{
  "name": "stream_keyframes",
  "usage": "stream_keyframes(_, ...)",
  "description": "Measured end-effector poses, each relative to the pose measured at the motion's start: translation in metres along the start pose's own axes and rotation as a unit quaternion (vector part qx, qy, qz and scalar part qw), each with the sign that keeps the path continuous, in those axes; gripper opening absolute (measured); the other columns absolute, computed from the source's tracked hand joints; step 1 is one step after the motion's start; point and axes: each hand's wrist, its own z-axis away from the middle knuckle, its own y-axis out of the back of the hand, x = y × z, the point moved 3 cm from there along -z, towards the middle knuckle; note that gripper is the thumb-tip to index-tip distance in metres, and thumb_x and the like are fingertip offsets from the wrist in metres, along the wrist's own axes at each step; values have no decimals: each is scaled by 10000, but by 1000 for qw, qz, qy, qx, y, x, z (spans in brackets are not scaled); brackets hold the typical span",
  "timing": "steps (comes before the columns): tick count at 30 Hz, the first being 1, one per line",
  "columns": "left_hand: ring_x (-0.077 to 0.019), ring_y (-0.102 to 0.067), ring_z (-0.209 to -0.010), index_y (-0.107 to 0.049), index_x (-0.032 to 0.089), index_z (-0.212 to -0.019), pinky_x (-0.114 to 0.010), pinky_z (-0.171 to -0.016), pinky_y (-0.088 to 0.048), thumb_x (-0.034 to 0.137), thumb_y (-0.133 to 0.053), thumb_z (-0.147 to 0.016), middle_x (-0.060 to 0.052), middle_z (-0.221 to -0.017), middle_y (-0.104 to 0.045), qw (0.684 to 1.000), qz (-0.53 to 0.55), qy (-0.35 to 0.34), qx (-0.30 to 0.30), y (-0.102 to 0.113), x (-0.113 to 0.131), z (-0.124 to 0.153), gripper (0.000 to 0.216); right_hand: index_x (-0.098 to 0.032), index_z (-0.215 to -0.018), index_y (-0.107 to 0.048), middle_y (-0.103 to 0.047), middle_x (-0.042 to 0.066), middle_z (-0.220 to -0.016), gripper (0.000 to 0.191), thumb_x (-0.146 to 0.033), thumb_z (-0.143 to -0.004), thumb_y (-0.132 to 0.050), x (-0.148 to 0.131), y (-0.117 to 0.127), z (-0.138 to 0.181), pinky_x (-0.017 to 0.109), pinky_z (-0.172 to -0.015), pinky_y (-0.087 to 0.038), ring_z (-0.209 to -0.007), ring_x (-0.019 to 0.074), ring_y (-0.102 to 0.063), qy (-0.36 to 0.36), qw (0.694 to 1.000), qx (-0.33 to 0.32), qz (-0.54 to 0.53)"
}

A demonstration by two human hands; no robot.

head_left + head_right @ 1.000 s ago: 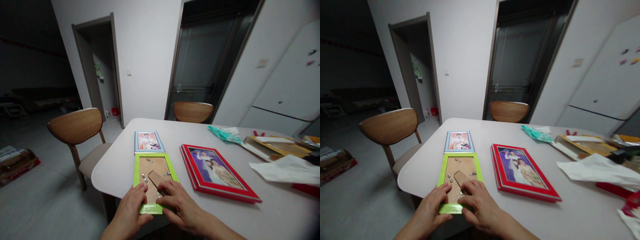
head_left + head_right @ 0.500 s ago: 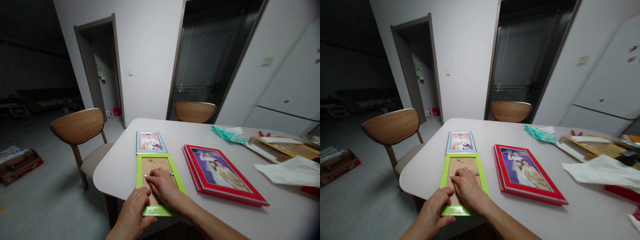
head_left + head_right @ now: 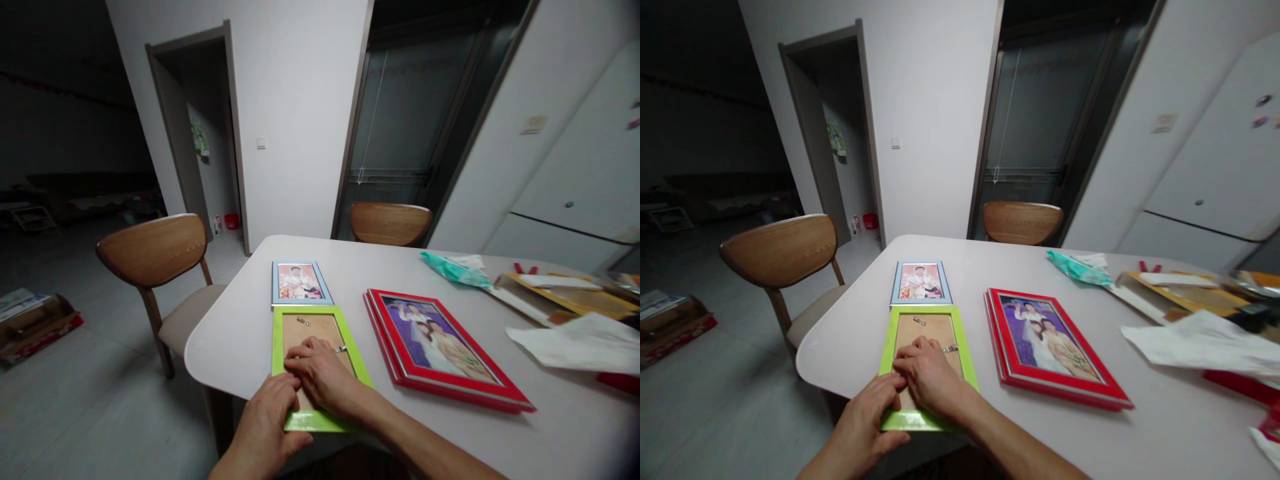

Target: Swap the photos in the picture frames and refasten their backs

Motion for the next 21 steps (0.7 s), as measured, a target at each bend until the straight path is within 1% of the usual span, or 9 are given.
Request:
stream_keyframes(2, -212, -484, -1004, -509, 182, -712, -325, -866, -384, 85, -725, -480, -56, -1047, -569, 1000, 0, 0, 1, 0, 0, 0, 331, -182, -714, -580, -595, 13, -810, 168, -152, -781, -429, 1, -1, 1, 291, -731, -297, -798, 150, -430, 3, 1000, 11, -14)
stream_keyframes(4, -215, -482, -1014, -513, 183, -714, -332, -870, -383, 88, -717, -488, -61, -1056, -569, 1000, -2, 3, 0, 0, 0, 1, 319, -184, -802, -598, -593, 36, -842, 196, -157, -792, -404, 6, 0, 3, 292, -739, -316, -814, 159, -442, -16, 999, 41, -23)
stream_keyframes(6, -223, -472, -1037, -516, 183, -723, -347, -885, -374, 93, -712, -494, -68, -1076, -564, 1000, -6, 7, -3, -1, -1, 2, 315, -170, -907, -596, -577, 66, -917, 236, -175, -804, -384, 18, 4, 9, 288, -761, -332, -853, 167, -448, -65, 994, 90, -18)
stream_keyframes(8, -229, -461, -1059, -519, 182, -734, -360, -902, -363, 98, -711, -497, -74, -1090, -561, 1000, -11, 12, -5, -2, -1, 3, 316, -152, -925, -602, -564, 85, -943, 249, -192, -801, -390, 35, 11, 18, 281, -776, -341, -868, 173, -453, -129, 984, 124, 6)
stream_keyframes(10, -230, -459, -1067, -523, 181, -747, -364, -911, -358, 107, -713, -498, -78, -1093, -561, 1000, -12, 18, -5, -2, -1, 3, 322, -155, -833, -632, -571, 83, -884, 233, -196, -787, -407, 51, 16, 27, 277, -760, -351, -834, 176, -462, -179, 976, 117, 44)
stream_keyframes(13, -229, -460, -1067, -532, 175, -773, -365, -916, -357, 112, -713, -500, -86, -1097, -557, 1000, -16, 25, -5, -3, -1, 3, 334, -172, -733, -650, -571, 73, -814, 239, -191, -776, -415, 67, 20, 38, 269, -726, -355, -799, 177, -467, -209, 970, 91, 85)
stream_keyframes(16, -228, -456, -1072, -536, 167, -813, -369, -926, -348, 104, -703, -510, -93, -1104, -551, 999, -23, 25, -4, -3, 0, 2, 351, -183, -743, -658, -564, 68, -812, 257, -191, -783, -404, 73, 19, 41, 257, -719, -351, -805, 172, -468, -215, 968, 90, 90)
stream_keyframes(21, -231, -462, -1065, -541, 175, -828, -372, -913, -364, 120, -703, -518, -87, -1102, -554, 999, -25, 20, -15, -1, 2, 2, 354, -179, -791, -648, -552, 67, -771, 252, -181, -781, -396, 76, 16, 36, 242, -673, -349, -770, 161, -478, -234, 965, 83, 87)
